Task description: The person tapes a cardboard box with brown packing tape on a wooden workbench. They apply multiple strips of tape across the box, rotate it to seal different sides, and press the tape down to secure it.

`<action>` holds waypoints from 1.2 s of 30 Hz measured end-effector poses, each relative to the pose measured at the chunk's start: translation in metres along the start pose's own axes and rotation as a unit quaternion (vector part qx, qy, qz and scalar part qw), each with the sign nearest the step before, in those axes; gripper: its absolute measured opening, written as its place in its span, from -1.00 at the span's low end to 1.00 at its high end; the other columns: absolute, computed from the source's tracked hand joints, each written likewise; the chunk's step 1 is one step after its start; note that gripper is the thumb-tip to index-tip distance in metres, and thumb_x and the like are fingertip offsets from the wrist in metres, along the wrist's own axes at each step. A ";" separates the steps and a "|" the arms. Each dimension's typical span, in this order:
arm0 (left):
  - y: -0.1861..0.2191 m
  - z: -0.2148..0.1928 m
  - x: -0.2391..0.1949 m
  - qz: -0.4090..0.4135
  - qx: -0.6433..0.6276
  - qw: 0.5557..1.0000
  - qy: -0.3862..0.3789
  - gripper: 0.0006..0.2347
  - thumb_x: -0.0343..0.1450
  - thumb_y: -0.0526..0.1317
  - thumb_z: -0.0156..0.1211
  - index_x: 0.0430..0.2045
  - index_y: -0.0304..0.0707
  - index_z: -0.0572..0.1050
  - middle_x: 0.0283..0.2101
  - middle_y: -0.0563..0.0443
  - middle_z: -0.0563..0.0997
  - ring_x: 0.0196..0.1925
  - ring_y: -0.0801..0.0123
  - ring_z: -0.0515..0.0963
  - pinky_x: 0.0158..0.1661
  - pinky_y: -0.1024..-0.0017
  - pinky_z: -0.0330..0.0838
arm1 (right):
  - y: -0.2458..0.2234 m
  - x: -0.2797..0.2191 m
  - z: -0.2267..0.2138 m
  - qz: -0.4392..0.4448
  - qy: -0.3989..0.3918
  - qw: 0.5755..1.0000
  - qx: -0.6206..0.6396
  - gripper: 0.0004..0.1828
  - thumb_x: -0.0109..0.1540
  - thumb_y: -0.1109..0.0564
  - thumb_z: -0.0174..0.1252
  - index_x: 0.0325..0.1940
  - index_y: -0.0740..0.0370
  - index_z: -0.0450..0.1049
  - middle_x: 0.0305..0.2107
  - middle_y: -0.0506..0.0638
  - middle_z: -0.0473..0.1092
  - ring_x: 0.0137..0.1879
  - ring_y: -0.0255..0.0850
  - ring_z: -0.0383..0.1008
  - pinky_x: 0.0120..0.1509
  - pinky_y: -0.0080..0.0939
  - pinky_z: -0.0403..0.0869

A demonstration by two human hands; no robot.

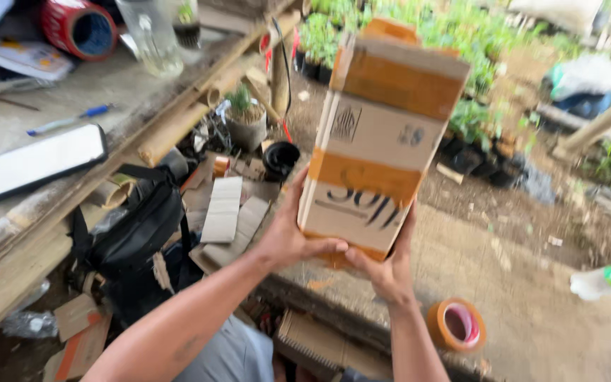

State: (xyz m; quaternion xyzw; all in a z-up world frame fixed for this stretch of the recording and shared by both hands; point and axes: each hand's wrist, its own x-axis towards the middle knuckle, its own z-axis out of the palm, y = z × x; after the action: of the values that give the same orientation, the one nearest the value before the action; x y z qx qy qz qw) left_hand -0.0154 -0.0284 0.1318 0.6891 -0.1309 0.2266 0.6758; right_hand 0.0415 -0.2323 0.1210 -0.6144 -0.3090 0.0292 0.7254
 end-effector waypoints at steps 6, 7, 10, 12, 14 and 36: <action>0.019 0.003 -0.012 0.068 -0.051 0.996 -0.016 0.09 0.23 -0.12 0.63 0.55 -0.33 -0.18 0.50 -0.23 0.24 0.53 0.12 0.29 0.48 0.20 0.22 | 0.021 -0.003 -0.039 0.087 -0.077 0.987 0.111 0.30 -0.05 -0.03 0.53 0.57 0.36 -0.09 0.31 0.22 0.25 0.42 0.10 0.29 0.47 0.15 0.26; 0.020 0.001 -0.014 0.052 -0.035 0.998 -0.022 0.11 0.21 -0.09 0.63 0.54 -0.32 -0.18 0.46 -0.25 0.29 0.49 0.10 0.34 0.45 0.19 0.26 | 0.027 -0.003 -0.044 0.091 -0.094 0.988 0.082 0.20 -0.03 -0.02 0.53 0.51 0.42 0.03 0.27 0.24 0.31 0.39 0.10 0.32 0.45 0.15 0.29; 0.022 -0.002 -0.020 0.053 0.027 0.997 -0.045 0.17 0.14 -0.03 0.66 0.53 -0.31 -0.21 0.42 -0.30 0.32 0.46 0.04 0.38 0.41 0.14 0.29 | 0.040 -0.006 -0.061 0.084 -0.133 0.987 -0.020 -0.05 -0.01 0.00 0.53 0.33 0.51 0.31 0.14 0.26 0.47 0.28 0.12 0.46 0.39 0.14 0.43; 0.021 -0.003 -0.023 0.121 0.098 0.985 -0.074 0.21 0.12 -0.05 0.70 0.52 -0.31 -0.25 0.50 -0.34 0.19 0.54 -0.01 0.24 0.46 0.08 0.16 | 0.038 -0.017 -0.070 0.041 -0.144 0.984 -0.100 -0.17 -0.02 0.00 0.53 0.23 0.42 0.40 0.02 0.24 0.57 0.20 0.10 0.59 0.33 0.12 0.56; 0.017 -0.002 -0.024 0.181 0.126 0.972 -0.073 0.23 0.09 -0.04 0.70 0.50 -0.34 -0.26 0.51 -0.40 0.13 0.56 -0.05 0.19 0.44 0.06 0.15 | 0.030 -0.020 -0.077 0.035 -0.134 0.988 -0.062 -0.06 -0.05 0.05 0.56 0.30 0.31 0.27 0.08 0.21 0.50 0.20 0.07 0.53 0.29 0.11 0.51; 0.003 -0.014 -0.015 0.279 0.231 0.929 -0.078 -0.19 0.19 -0.13 0.69 0.37 -0.07 0.34 0.39 0.04 0.42 0.41 0.08 0.49 0.43 0.12 0.38 | -0.014 0.013 -0.077 0.021 -0.209 0.971 -0.112 -0.17 0.02 -0.03 0.52 0.26 0.29 0.32 0.08 0.23 0.48 0.24 0.04 0.52 0.33 0.10 0.47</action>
State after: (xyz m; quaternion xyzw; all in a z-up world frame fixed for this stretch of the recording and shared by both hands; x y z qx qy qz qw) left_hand -0.0317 -0.0163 0.1273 0.7776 -0.3139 0.3755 0.3948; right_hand 0.0846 -0.2976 0.1344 -0.6784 -0.4421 0.1379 0.5704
